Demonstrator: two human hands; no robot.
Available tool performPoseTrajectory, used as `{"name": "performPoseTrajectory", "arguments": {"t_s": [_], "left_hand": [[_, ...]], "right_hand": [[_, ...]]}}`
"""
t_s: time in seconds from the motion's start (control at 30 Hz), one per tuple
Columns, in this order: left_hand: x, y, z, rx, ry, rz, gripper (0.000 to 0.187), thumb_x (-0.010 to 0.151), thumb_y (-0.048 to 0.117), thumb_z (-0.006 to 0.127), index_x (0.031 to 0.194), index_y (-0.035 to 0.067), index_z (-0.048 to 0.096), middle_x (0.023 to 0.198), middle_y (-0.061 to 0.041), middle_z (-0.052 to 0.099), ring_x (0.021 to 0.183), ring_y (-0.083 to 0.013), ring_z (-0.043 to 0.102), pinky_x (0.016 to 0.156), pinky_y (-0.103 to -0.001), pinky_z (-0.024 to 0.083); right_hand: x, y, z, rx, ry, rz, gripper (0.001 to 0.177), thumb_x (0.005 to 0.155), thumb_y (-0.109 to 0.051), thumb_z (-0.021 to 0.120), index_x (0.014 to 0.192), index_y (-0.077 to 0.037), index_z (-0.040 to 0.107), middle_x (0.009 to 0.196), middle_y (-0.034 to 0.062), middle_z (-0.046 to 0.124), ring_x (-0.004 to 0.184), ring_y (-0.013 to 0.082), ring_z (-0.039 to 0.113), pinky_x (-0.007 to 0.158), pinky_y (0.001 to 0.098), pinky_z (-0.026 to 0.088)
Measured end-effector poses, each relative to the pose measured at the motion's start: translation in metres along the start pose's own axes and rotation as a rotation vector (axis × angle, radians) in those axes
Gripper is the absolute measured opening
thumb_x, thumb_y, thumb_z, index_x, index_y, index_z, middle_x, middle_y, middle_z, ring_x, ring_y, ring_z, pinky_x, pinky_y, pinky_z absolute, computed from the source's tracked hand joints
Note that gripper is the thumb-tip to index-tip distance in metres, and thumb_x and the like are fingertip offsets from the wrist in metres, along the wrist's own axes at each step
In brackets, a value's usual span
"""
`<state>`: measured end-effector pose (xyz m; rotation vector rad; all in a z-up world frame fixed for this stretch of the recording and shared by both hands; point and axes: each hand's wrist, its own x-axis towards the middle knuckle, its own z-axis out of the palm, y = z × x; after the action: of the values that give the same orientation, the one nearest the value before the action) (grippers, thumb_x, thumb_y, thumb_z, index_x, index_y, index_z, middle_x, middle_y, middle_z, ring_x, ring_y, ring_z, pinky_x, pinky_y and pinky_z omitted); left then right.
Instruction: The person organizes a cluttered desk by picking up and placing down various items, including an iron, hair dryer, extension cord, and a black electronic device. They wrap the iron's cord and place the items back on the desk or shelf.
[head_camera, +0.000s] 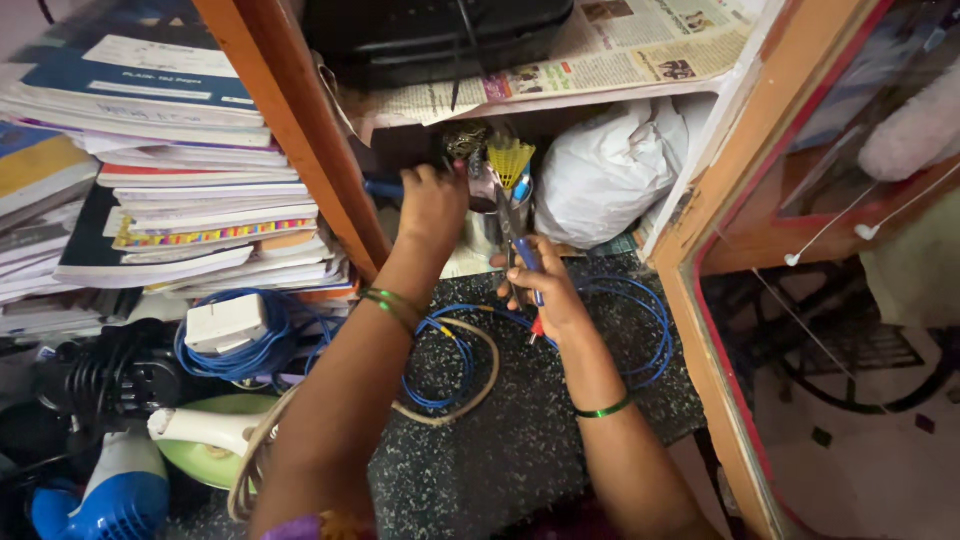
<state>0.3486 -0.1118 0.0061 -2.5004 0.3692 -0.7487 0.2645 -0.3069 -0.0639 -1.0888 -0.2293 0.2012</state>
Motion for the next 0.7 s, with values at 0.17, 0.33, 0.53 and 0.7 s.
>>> {"name": "performPoseTrajectory", "arguments": {"t_s": [0.17,0.33,0.53,0.7], "left_hand": [[-0.008,-0.009,-0.015,-0.049,0.008,-0.041,0.045,0.093,0.020,0.056,0.137,0.014,0.061,0.100,-0.006,0.075,0.098,-0.0307,0.065,0.094,-0.054,0.045],[0.020,-0.021,-0.015,-0.056,-0.074,-0.023,0.021,0.096,0.021,0.059,0.115,0.019,0.069,0.109,-0.005,0.073,0.107,-0.0294,0.065,0.101,-0.058,0.044],[0.046,-0.018,-0.042,-0.094,-0.279,-0.111,0.014,0.099,0.017,0.063,0.103,0.016,0.076,0.103,-0.007,0.077,0.100,-0.0285,0.070,0.074,-0.043,0.055],[0.002,-0.007,-0.042,-0.437,-0.162,-0.280,0.017,0.099,0.025,0.061,0.106,0.017,0.074,0.097,-0.015,0.073,0.087,-0.0342,0.073,0.068,-0.047,0.057]], "right_hand": [[-0.001,-0.004,0.001,0.021,0.038,-0.051,0.051,0.078,-0.005,0.065,0.126,-0.007,0.046,0.116,0.0205,0.069,0.074,0.0205,0.069,0.057,0.0314,0.057],[0.000,-0.001,-0.002,0.057,0.010,-0.111,0.047,0.079,-0.004,0.065,0.122,-0.006,0.046,0.115,0.0212,0.069,0.075,0.0213,0.069,0.057,0.0312,0.056],[0.005,-0.002,-0.006,0.063,0.052,-0.106,0.049,0.078,-0.008,0.066,0.124,-0.007,0.047,0.112,0.0178,0.068,0.074,0.0200,0.068,0.055,0.0312,0.055],[0.002,0.003,-0.008,0.026,0.024,-0.111,0.050,0.079,-0.011,0.066,0.126,-0.006,0.047,0.113,0.0161,0.069,0.076,0.0195,0.068,0.056,0.0312,0.055]]}}
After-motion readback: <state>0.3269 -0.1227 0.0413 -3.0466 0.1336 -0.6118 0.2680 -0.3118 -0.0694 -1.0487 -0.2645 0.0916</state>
